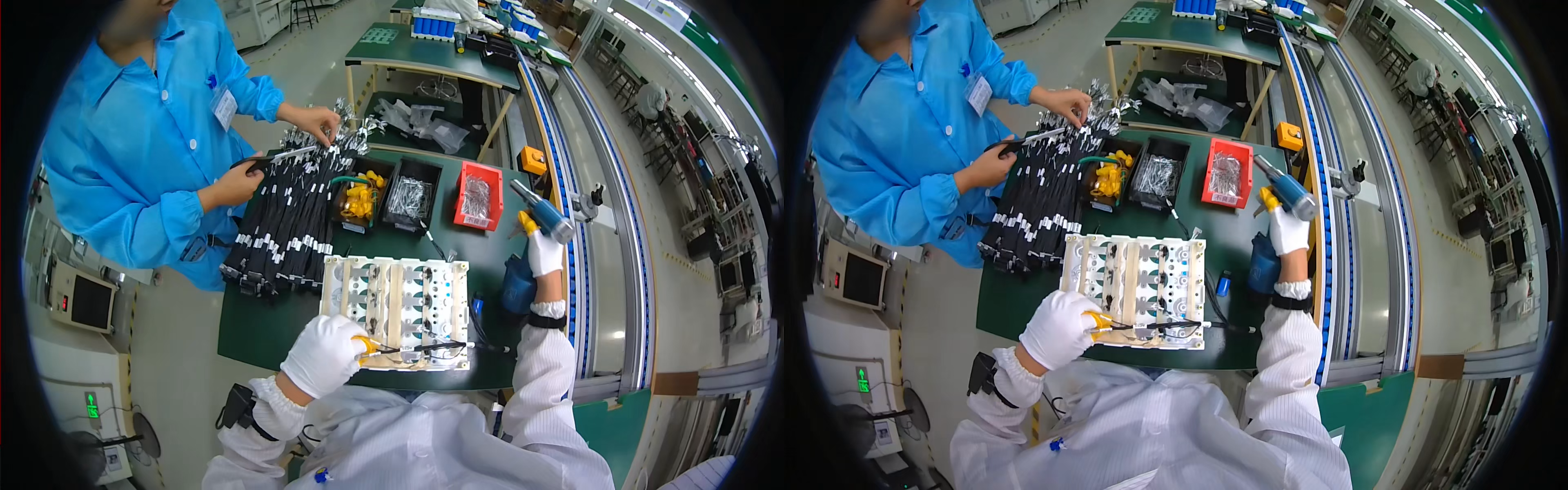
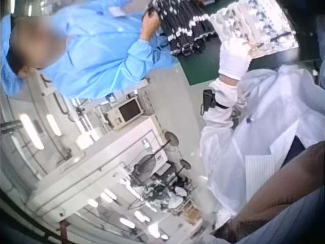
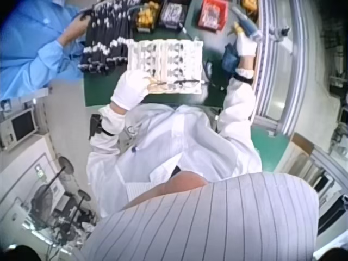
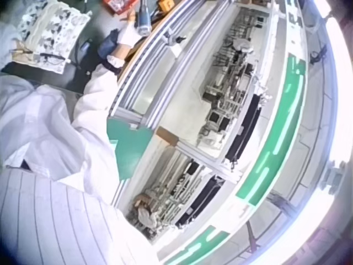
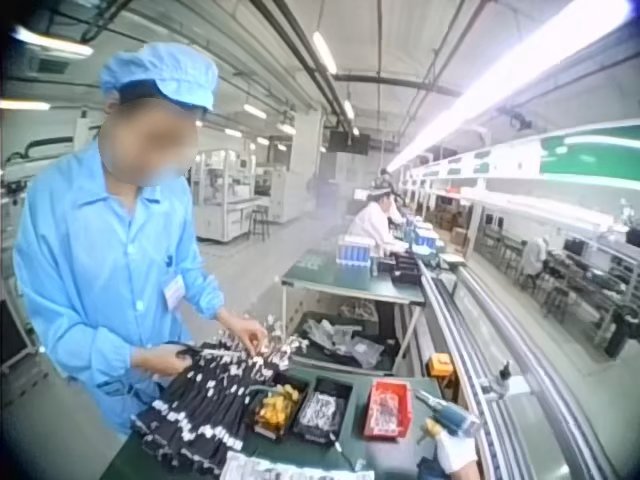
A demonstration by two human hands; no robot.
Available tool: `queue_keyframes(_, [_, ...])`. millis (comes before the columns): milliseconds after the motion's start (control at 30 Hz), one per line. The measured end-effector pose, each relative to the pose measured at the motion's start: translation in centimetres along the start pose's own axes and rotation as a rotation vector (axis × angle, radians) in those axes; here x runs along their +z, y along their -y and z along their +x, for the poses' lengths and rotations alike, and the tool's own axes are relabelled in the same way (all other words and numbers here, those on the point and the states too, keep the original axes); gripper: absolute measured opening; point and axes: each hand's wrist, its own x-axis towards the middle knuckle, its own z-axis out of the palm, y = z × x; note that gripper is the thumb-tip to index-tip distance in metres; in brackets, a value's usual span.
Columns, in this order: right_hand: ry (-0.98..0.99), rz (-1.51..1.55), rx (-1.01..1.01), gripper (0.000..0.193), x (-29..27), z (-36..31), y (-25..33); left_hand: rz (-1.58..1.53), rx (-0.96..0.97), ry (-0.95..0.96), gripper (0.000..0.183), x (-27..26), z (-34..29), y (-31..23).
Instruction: Assemble electrical wiring and components into a white plastic housing using a pneumatic screwdriver.
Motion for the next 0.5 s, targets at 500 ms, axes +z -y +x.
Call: queue_keyframes(500, [-0.158, 0.251, -0.169, 0.053, -6.5, -12.0, -3.2, -0.219, -0.085, -0.194, 0.018, 1.0, -1.1, 1.7])
